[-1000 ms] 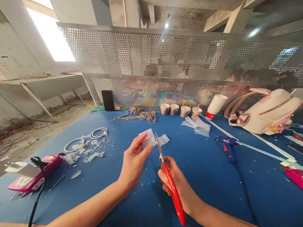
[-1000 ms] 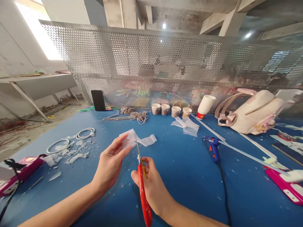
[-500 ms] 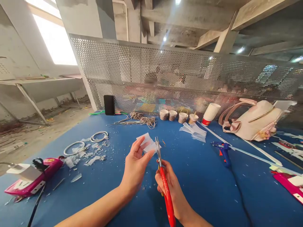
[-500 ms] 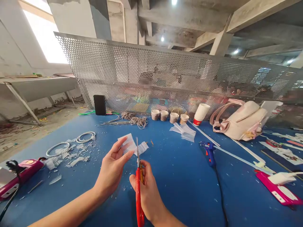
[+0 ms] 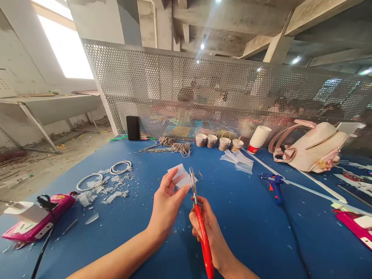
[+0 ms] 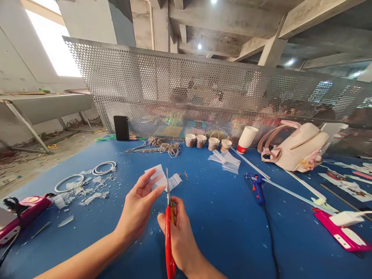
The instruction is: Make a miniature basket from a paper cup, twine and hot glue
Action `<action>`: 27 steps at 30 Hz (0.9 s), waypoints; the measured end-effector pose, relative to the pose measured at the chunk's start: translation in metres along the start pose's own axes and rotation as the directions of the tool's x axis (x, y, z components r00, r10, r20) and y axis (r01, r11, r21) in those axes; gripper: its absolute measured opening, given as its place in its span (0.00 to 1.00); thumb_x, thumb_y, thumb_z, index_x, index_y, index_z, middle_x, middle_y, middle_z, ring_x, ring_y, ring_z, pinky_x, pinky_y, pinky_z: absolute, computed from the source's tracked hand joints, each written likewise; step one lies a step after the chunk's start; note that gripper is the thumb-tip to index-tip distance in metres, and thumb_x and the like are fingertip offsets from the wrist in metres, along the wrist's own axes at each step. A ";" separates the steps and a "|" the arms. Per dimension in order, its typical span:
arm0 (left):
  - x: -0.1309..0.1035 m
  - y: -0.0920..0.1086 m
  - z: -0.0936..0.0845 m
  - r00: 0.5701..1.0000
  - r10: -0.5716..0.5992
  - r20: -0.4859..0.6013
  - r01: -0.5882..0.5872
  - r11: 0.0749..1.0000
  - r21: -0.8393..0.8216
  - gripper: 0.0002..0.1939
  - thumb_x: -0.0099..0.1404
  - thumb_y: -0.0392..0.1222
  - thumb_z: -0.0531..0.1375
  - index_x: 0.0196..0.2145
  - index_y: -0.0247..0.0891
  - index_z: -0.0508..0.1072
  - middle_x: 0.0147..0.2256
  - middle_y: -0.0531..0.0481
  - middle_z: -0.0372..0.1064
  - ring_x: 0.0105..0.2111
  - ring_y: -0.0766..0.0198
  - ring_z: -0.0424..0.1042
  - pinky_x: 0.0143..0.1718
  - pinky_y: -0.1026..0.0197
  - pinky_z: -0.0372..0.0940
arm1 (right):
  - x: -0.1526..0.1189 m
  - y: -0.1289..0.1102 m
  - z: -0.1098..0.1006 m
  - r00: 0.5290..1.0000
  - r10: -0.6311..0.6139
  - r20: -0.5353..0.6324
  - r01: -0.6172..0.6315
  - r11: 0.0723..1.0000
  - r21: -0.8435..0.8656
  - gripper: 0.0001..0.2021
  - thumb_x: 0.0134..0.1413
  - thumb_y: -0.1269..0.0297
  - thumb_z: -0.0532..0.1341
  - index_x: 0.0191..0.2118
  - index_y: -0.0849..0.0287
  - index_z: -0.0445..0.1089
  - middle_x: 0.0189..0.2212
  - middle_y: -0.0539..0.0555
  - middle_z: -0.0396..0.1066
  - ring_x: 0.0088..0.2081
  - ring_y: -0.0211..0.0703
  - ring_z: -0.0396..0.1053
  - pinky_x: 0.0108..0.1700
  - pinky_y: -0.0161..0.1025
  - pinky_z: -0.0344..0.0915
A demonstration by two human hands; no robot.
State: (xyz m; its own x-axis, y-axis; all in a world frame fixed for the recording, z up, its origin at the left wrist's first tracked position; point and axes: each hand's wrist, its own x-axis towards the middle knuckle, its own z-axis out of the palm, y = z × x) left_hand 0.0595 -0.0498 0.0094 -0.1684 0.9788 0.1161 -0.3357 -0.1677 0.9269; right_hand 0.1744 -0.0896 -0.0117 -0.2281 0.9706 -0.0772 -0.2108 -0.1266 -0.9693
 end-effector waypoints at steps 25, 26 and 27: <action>0.004 -0.005 -0.002 0.998 0.049 -0.037 -0.049 0.999 0.007 0.28 0.51 0.41 0.67 0.51 0.41 0.68 0.58 0.46 0.61 0.56 0.54 0.63 0.53 0.57 0.64 | 0.001 0.006 0.000 0.996 0.080 -0.032 -0.079 0.996 0.041 0.28 0.43 0.37 0.62 0.41 0.55 0.58 0.18 0.38 0.47 0.17 0.26 0.40 0.17 0.25 0.41; 0.004 -0.005 -0.002 0.998 0.050 -0.035 -0.049 0.999 0.009 0.28 0.51 0.41 0.67 0.51 0.41 0.68 0.58 0.45 0.61 0.56 0.54 0.63 0.53 0.57 0.64 | 0.001 0.005 0.000 0.996 0.083 -0.036 -0.082 0.996 0.036 0.29 0.42 0.36 0.62 0.40 0.55 0.58 0.18 0.38 0.47 0.17 0.26 0.40 0.16 0.25 0.42; 0.005 -0.005 -0.002 0.998 0.048 -0.032 -0.048 0.999 0.011 0.29 0.51 0.41 0.67 0.51 0.41 0.67 0.58 0.45 0.61 0.56 0.54 0.63 0.53 0.57 0.64 | 0.000 0.005 0.000 0.995 0.091 -0.040 -0.090 0.996 0.028 0.30 0.41 0.36 0.62 0.40 0.55 0.58 0.18 0.38 0.47 0.17 0.26 0.40 0.16 0.24 0.42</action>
State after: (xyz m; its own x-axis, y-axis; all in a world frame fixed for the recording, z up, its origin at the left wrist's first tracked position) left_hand 0.0581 -0.0448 0.0046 -0.2142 0.9654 0.1488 -0.3166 -0.2127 0.9244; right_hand 0.1730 -0.0899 -0.0161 -0.2081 0.9624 -0.1746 -0.2161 -0.2194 -0.9514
